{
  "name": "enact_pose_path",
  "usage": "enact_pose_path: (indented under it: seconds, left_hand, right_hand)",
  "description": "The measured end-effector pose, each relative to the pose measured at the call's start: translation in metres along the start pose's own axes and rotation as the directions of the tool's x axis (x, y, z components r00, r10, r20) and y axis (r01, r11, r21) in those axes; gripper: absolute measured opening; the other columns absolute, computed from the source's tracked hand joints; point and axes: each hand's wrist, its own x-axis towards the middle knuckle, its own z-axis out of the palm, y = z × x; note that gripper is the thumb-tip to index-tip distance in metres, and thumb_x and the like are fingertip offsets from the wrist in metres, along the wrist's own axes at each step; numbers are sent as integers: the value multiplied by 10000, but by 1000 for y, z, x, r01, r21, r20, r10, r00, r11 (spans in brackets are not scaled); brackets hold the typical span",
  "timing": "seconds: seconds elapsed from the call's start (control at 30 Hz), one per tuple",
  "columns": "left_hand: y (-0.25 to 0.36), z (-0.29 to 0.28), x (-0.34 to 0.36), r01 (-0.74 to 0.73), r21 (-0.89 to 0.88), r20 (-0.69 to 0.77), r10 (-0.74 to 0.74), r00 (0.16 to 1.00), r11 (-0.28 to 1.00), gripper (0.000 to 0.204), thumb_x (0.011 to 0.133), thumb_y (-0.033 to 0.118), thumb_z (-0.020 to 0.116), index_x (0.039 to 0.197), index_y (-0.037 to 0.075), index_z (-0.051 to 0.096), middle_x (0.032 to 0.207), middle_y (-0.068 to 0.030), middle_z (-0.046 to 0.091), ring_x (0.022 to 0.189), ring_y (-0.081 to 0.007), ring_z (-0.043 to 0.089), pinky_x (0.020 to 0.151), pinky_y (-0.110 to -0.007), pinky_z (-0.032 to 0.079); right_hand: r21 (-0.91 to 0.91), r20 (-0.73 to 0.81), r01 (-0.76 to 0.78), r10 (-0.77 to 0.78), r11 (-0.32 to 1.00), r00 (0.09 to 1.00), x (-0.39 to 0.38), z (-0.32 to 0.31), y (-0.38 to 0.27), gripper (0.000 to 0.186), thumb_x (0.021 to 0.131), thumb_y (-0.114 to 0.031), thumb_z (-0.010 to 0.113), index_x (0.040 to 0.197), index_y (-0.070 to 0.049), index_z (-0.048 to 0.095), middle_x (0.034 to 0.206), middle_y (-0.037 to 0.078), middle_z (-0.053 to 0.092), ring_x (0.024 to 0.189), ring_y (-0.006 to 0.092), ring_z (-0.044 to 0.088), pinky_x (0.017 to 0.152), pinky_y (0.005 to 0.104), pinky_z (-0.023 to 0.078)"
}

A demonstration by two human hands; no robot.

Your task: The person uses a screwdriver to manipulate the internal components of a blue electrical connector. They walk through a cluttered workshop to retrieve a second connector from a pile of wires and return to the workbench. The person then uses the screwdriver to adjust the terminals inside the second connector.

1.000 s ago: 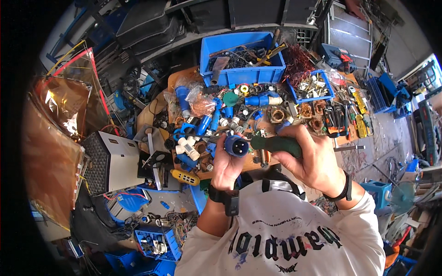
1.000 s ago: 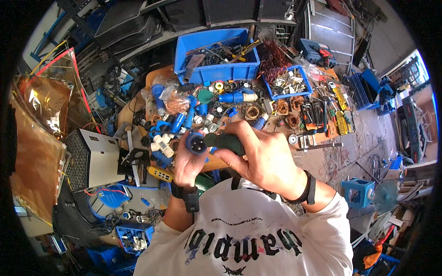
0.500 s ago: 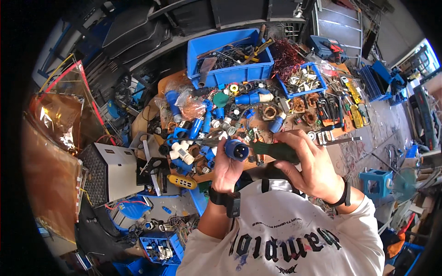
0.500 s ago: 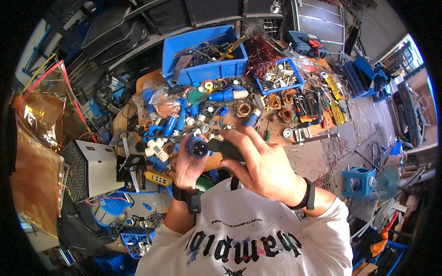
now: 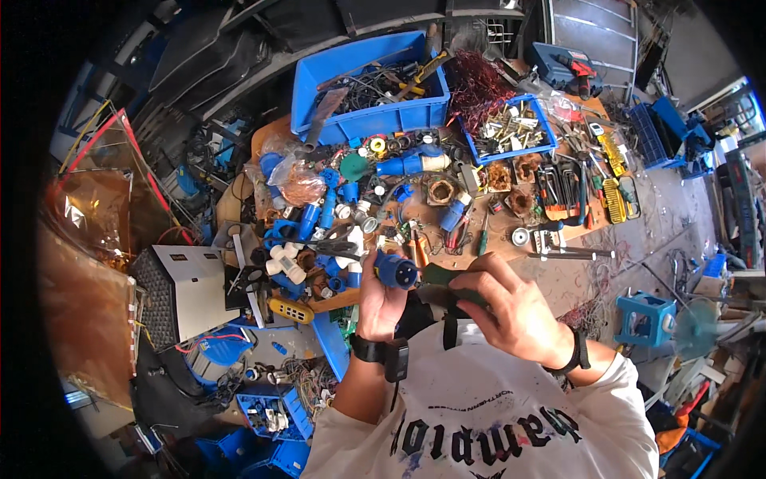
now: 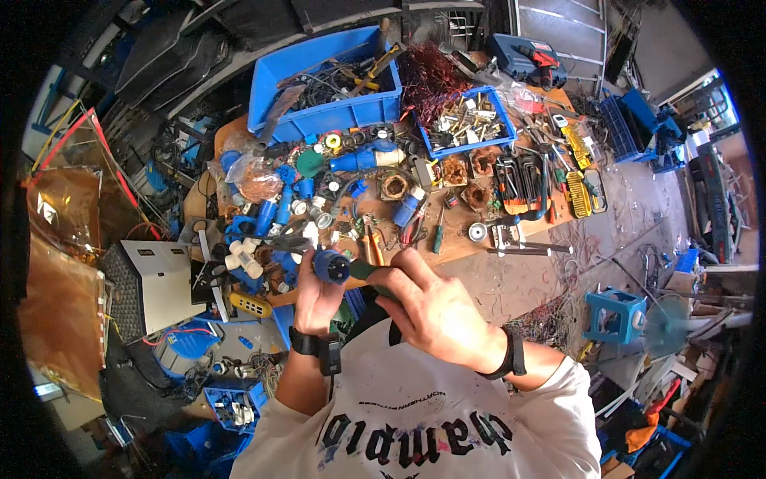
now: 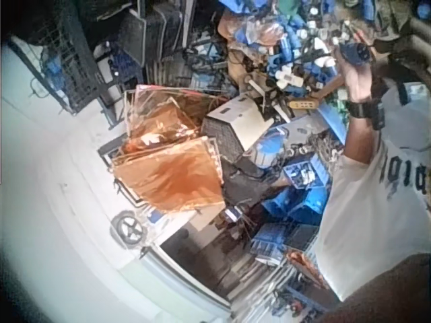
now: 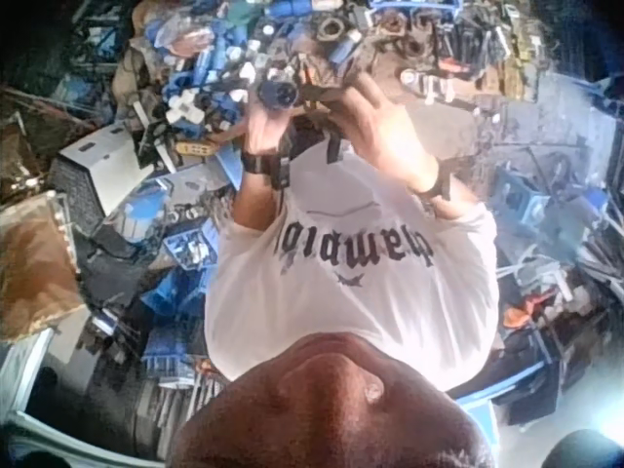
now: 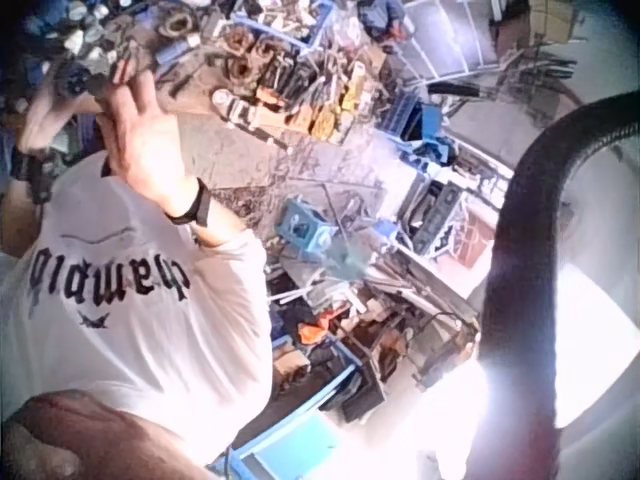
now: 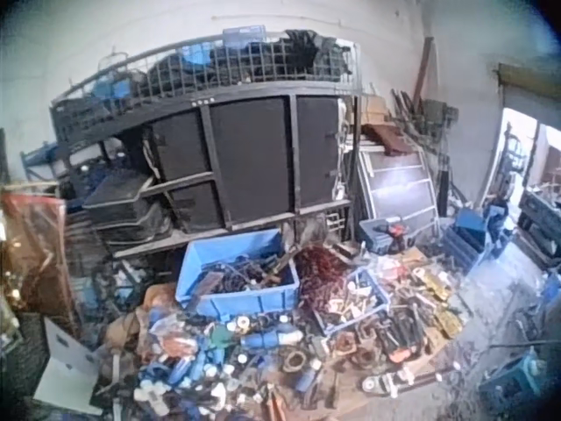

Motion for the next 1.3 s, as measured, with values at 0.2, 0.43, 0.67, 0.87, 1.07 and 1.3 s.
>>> enact_pose_path:
  seconds: [0.2,0.43,0.67,0.87,1.07,1.3]
  left_hand:
    - [-20,-11,15,-32,-117,-177,11,984,993,241,950,273,557,1001,39,585,911,-103,662,873,-229,636,824,-349,524]
    - [-59,-28,28,-142,61,-317,154,936,988,210,951,250,560,1056,69,564,943,-76,653,874,-217,640,823,-362,530]
    - [-86,-18,52,-140,195,-461,216,861,971,140,951,234,569,999,103,580,916,-59,644,880,-203,635,826,-388,528]
    - [-103,-20,80,-149,255,-498,261,827,956,147,942,238,588,992,101,570,913,-47,626,884,-199,623,831,-378,521]
    - [-112,-33,90,-154,267,-517,276,810,951,177,937,235,598,1026,90,550,922,-48,612,893,-202,613,841,-368,511]
    - [-115,-31,86,-194,331,-480,342,808,923,202,930,253,612,1023,87,547,921,-50,613,899,-195,605,864,-364,500]
  right_hand:
    - [167,-2,-156,159,974,987,-12,-6,65,414,844,-186,691,1181,-37,504,976,147,566,749,381,624,589,425,539]
    - [312,121,-255,228,915,966,-24,2,135,296,845,-119,678,1102,-32,560,950,157,590,736,367,623,611,404,528]
    - [328,141,-222,184,918,973,-35,15,190,364,765,-37,705,1102,-63,570,1064,127,573,872,317,627,702,381,539]
    - [428,212,-399,339,811,917,-44,24,221,387,798,-88,714,1140,-6,554,1091,167,590,952,345,625,777,397,529]
    - [406,387,-639,511,653,767,-51,27,230,357,856,-97,659,1167,28,538,973,208,616,884,404,618,748,407,507]
    - [376,339,-567,461,732,820,-52,31,229,368,803,-67,701,1140,5,571,972,182,624,830,368,636,701,403,519]
